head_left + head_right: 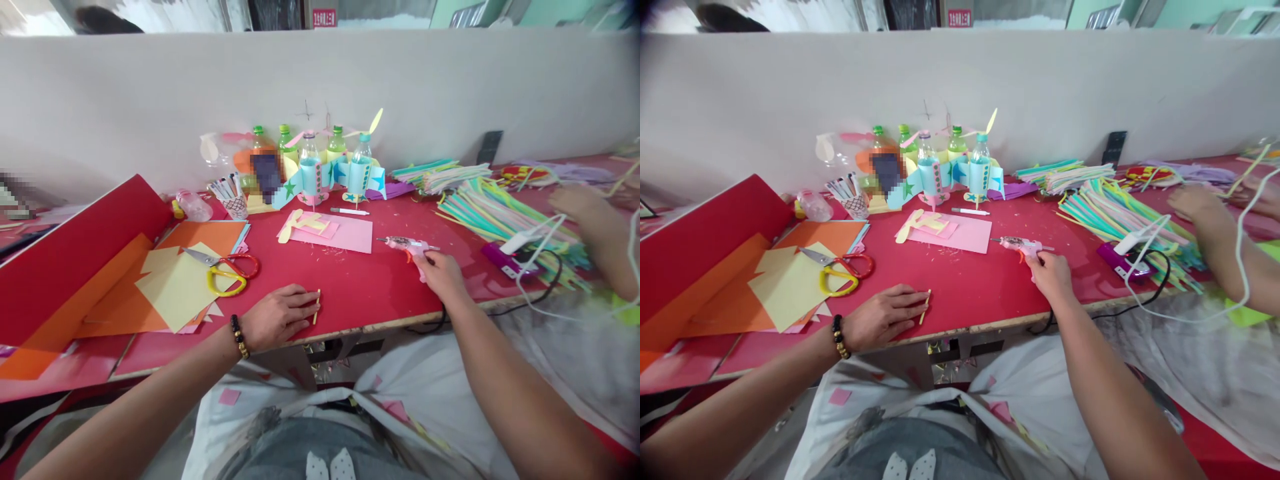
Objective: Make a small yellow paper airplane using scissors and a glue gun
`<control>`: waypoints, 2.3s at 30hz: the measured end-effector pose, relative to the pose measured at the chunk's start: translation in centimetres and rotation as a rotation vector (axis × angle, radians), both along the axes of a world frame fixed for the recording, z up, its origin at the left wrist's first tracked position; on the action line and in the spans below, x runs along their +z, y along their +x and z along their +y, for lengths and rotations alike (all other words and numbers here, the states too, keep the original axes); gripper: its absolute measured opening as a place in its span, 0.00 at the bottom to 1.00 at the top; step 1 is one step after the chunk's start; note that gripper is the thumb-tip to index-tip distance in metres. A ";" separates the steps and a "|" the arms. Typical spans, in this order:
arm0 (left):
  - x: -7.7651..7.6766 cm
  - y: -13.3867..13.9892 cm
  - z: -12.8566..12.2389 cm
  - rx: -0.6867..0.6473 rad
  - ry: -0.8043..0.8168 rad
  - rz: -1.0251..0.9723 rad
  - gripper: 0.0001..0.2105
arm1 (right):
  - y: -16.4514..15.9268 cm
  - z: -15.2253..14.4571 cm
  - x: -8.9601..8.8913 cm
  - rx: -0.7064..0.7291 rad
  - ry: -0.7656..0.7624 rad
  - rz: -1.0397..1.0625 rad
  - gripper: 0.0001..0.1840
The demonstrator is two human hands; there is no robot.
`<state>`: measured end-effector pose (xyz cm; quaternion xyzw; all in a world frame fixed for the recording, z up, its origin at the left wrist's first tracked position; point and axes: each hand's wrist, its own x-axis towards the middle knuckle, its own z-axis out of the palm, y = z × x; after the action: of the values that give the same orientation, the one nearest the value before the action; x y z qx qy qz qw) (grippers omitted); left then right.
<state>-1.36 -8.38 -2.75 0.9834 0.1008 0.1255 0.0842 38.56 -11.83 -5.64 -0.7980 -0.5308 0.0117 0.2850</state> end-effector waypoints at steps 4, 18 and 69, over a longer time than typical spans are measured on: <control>0.1 0.0 -0.1 0.001 0.011 -0.011 0.17 | 1.2 0.9 0.1 -0.052 -0.056 -0.003 0.19; 0.0 0.5 -0.6 0.081 -0.045 -0.063 0.14 | 1.2 -0.1 -0.7 -0.107 0.201 -0.238 0.19; -0.8 1.0 -0.9 0.286 -0.147 -0.230 0.07 | -4.6 -1.6 -0.2 0.157 0.480 -0.101 0.11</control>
<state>-0.36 -9.23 -3.56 0.9294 0.2380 0.2402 0.1482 33.93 -13.44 -5.80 -0.6635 -0.5921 -0.1324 0.4378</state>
